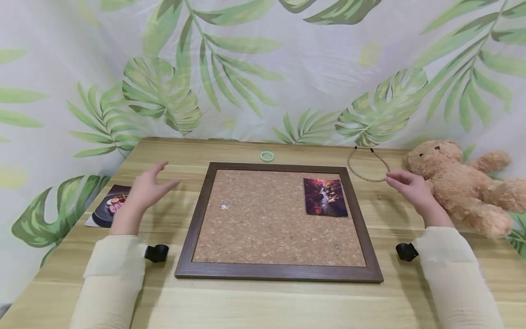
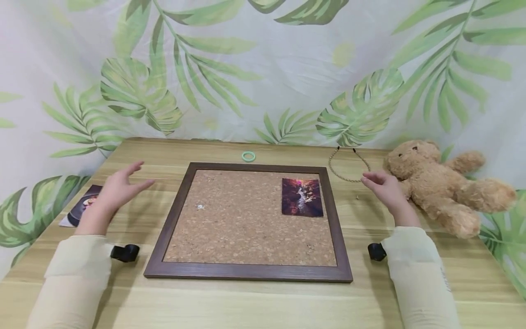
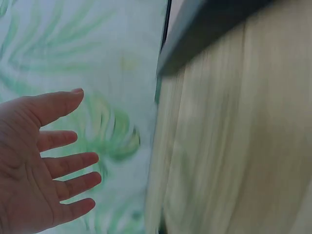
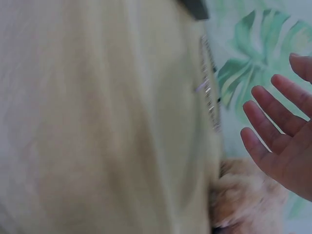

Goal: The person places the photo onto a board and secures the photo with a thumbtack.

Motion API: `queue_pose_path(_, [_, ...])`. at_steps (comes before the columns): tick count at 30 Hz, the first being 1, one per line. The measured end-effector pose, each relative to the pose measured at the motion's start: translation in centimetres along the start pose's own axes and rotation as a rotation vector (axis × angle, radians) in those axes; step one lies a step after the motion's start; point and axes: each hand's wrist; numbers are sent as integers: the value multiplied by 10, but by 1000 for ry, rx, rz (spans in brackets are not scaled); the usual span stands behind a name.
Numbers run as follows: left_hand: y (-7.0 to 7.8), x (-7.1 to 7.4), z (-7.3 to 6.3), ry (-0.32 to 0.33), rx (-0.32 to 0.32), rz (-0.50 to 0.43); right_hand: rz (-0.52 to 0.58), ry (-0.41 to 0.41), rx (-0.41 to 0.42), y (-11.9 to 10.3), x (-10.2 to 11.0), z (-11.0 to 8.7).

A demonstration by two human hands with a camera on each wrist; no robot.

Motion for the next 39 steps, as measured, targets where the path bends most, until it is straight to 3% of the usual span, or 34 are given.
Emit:
queue_pose_path(5, [-40,16,-18,30,105,-24,2,17,-11,19,-3,2])
queue_pose_path(9, [-71,21,-35,69,178,-82,82,30,61,27,-8,4])
queue_pose_path(13, [-91,23,-43,105,252,-107,63,1,52,27,-11,5])
queue_pose_path(18, [-111,22,-44,87,317,-99,-23,-37,7,28,-17,6])
queue_pose_path(25, [-122,15,-54,35,381,-30,-54,-32,-17,37,-27,4])
queue_pose_path(28, [-121,12,-54,29,406,16,-60,8,-23,40,-30,4])
queue_pose_path(31, [-117,10,-51,21,431,5,-70,51,-19,41,-31,3])
queue_pose_path(39, [-112,9,-46,31,411,-5,-77,102,-5,43,-33,2])
Point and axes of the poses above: each hand's wrist, its own z-axis towards the middle knuckle, its own x-axis out of the back of the hand, y = z × x, and after that the axes turned 4 degrees about z, right-handed
